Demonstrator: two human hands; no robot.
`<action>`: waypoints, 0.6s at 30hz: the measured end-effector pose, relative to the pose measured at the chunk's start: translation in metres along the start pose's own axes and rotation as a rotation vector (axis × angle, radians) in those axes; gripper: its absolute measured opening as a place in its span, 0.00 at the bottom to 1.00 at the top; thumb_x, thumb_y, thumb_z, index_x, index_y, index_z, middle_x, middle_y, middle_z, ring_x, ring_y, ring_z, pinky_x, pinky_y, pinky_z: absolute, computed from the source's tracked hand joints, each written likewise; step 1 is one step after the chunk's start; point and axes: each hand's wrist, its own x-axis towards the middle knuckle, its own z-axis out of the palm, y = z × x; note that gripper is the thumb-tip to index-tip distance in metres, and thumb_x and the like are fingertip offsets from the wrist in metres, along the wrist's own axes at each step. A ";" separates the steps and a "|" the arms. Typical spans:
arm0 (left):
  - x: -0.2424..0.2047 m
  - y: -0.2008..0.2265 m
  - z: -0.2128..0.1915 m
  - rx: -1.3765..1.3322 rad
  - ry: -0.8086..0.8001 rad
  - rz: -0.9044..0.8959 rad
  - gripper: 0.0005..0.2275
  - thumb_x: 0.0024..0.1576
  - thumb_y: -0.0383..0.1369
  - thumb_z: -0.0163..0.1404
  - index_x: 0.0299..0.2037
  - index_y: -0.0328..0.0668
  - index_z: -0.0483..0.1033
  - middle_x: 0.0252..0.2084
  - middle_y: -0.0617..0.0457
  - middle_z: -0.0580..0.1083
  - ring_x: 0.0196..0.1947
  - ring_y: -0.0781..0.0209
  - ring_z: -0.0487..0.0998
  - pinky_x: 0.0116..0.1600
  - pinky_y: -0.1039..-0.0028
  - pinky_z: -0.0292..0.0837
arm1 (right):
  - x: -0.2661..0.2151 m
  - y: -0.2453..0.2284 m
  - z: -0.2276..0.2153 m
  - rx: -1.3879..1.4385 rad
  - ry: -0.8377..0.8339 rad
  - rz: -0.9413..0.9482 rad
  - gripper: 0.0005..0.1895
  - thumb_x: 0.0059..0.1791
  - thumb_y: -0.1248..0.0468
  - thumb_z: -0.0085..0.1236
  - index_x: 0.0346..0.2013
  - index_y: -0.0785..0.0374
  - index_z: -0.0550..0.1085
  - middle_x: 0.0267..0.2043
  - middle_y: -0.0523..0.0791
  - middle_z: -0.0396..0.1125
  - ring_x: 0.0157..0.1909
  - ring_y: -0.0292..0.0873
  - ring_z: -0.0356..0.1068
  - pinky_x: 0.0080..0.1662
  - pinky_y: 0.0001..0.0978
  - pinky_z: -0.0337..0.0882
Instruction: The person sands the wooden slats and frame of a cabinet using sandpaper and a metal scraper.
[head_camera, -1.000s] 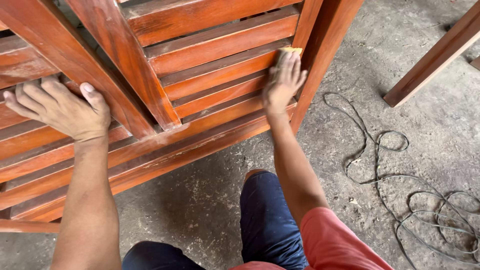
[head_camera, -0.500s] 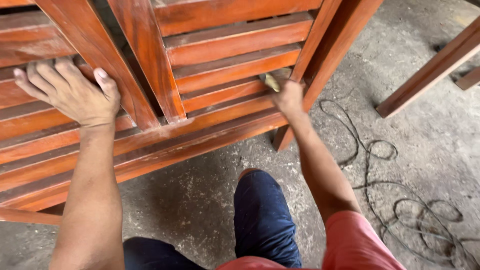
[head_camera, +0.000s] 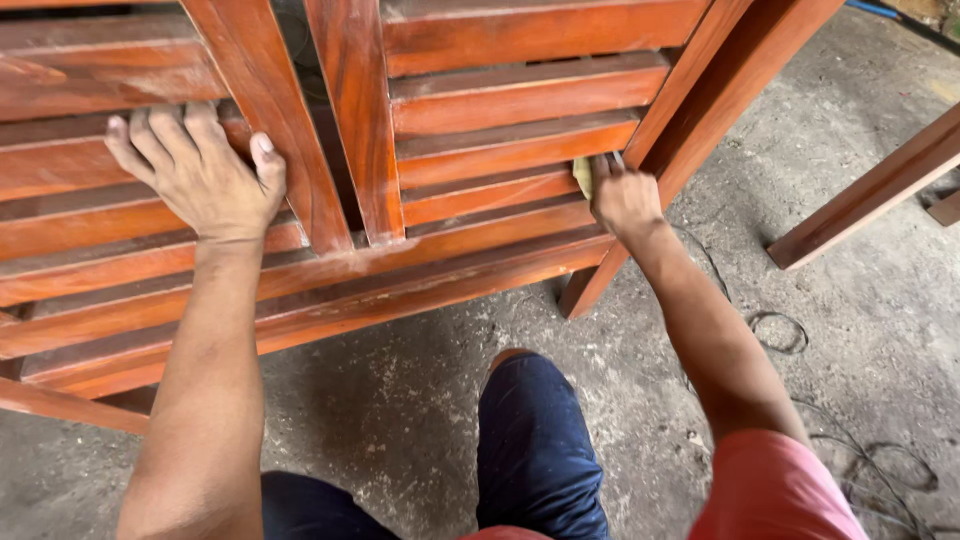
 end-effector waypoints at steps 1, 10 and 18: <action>0.001 0.001 0.000 -0.061 0.010 -0.008 0.23 0.72 0.50 0.28 0.48 0.39 0.69 0.50 0.42 0.65 0.58 0.45 0.66 0.74 0.41 0.48 | 0.001 -0.002 -0.001 -0.001 -0.002 0.002 0.24 0.52 0.66 0.46 0.63 0.68 0.71 0.39 0.56 0.74 0.36 0.56 0.75 0.38 0.48 0.72; -0.002 0.001 0.001 0.014 0.003 0.011 0.23 0.72 0.50 0.28 0.52 0.40 0.70 0.49 0.43 0.65 0.60 0.44 0.65 0.75 0.41 0.47 | -0.027 -0.001 -0.033 -0.114 0.119 -0.120 0.25 0.57 0.59 0.44 0.68 0.64 0.70 0.35 0.51 0.75 0.33 0.51 0.72 0.50 0.47 0.65; -0.002 -0.009 0.009 0.000 0.005 0.065 0.23 0.73 0.50 0.28 0.51 0.39 0.70 0.49 0.42 0.65 0.60 0.44 0.66 0.75 0.43 0.48 | -0.054 -0.009 -0.082 0.070 0.388 -0.241 0.23 0.51 0.59 0.56 0.60 0.60 0.73 0.52 0.49 0.75 0.42 0.48 0.72 0.55 0.44 0.65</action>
